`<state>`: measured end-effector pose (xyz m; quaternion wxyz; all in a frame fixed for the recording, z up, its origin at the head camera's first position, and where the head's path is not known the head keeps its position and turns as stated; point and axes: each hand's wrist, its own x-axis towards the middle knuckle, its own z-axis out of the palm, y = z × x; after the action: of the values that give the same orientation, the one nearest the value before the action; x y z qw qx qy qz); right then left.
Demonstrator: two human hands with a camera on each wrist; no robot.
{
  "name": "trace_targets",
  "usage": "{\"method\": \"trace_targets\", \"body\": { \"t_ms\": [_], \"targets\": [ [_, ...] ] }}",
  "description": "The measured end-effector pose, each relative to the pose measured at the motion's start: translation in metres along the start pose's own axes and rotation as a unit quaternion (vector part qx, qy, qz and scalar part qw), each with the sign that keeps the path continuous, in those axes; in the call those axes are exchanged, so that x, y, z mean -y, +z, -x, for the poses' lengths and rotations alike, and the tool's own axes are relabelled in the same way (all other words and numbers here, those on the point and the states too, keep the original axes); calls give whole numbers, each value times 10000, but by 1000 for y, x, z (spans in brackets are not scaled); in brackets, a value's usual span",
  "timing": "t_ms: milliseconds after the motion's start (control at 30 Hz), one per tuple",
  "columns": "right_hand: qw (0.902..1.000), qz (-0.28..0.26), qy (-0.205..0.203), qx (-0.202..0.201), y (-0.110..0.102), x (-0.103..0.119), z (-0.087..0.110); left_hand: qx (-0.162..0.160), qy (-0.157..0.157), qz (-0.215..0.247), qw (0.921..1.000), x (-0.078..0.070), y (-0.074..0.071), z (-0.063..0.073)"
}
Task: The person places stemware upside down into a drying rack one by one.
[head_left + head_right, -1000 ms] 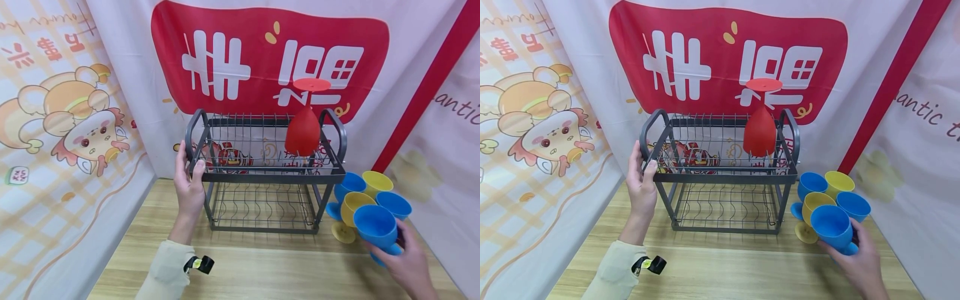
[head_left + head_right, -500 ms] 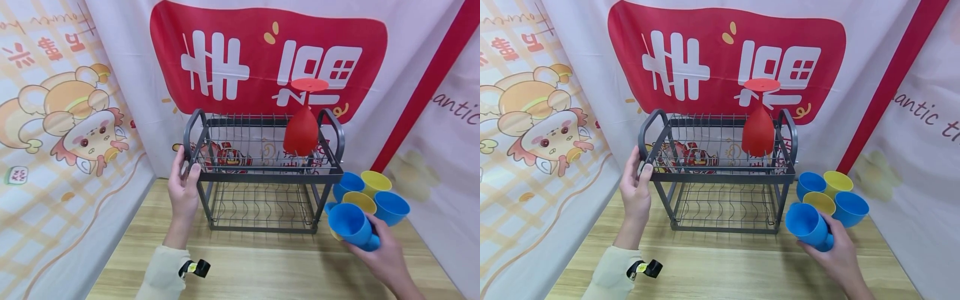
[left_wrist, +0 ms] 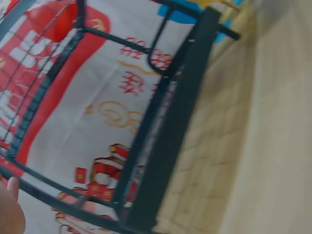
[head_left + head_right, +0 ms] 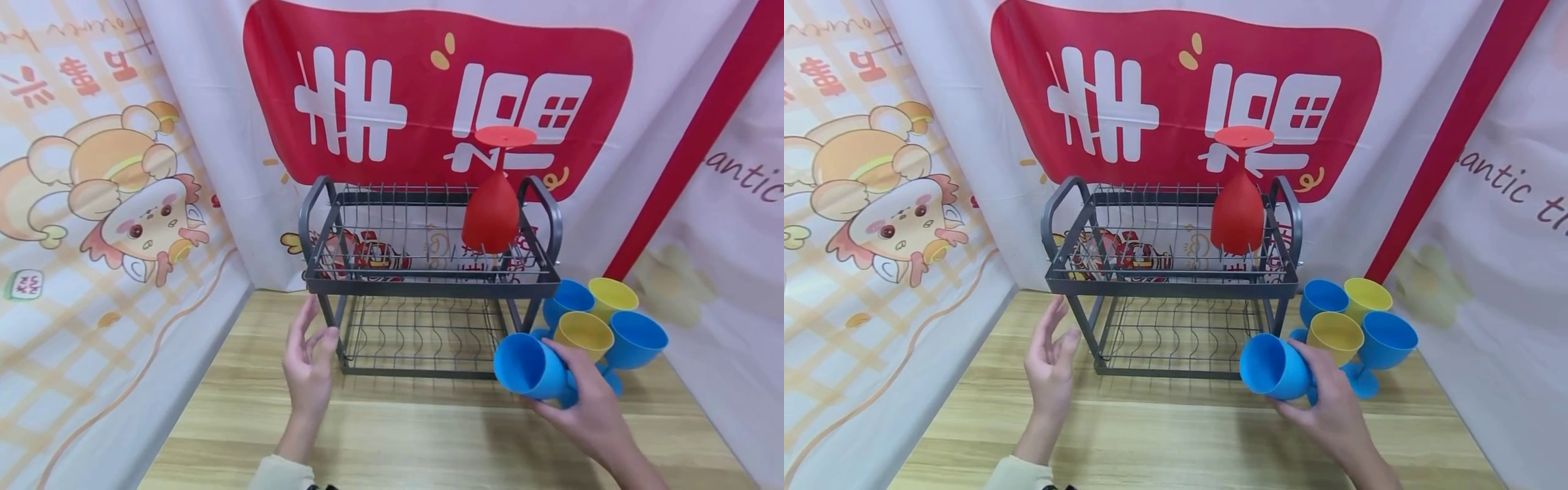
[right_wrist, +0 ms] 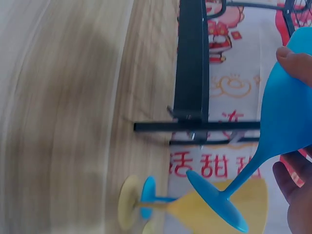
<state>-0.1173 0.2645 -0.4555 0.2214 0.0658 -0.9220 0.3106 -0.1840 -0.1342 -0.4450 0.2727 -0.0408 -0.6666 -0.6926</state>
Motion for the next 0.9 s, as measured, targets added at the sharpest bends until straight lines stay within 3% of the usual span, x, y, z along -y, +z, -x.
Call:
{"method": "trace_targets", "body": {
  "t_ms": [133, 300, 433, 633, 767, 900],
  "targets": [
    [9996, 109, -259, 86, 9, 13, -3, 262, -124, -100, 9995, 11, 8, 20],
    [9963, 338, -782, 99, 23, 29, -9, 1052, -39, -24, 9944, 19, 24, 41],
    [9919, 495, -1166, 88, 34, 41, -13, 1785, 21, 34, 9839, 21, 37, 54],
    [9859, 714, -1501, 182, 50, 54, -15, 2795, -87, 8, 9601, 21, 52, 64],
    [9817, 894, -1670, 220, 60, 58, -15, 3180, -342, -71, 9474, 20, 60, 69],
    [9772, 1085, -1805, 260, 67, 61, -16, 3322, -704, -191, 9404, 20, 66, 72]
  ]
}}
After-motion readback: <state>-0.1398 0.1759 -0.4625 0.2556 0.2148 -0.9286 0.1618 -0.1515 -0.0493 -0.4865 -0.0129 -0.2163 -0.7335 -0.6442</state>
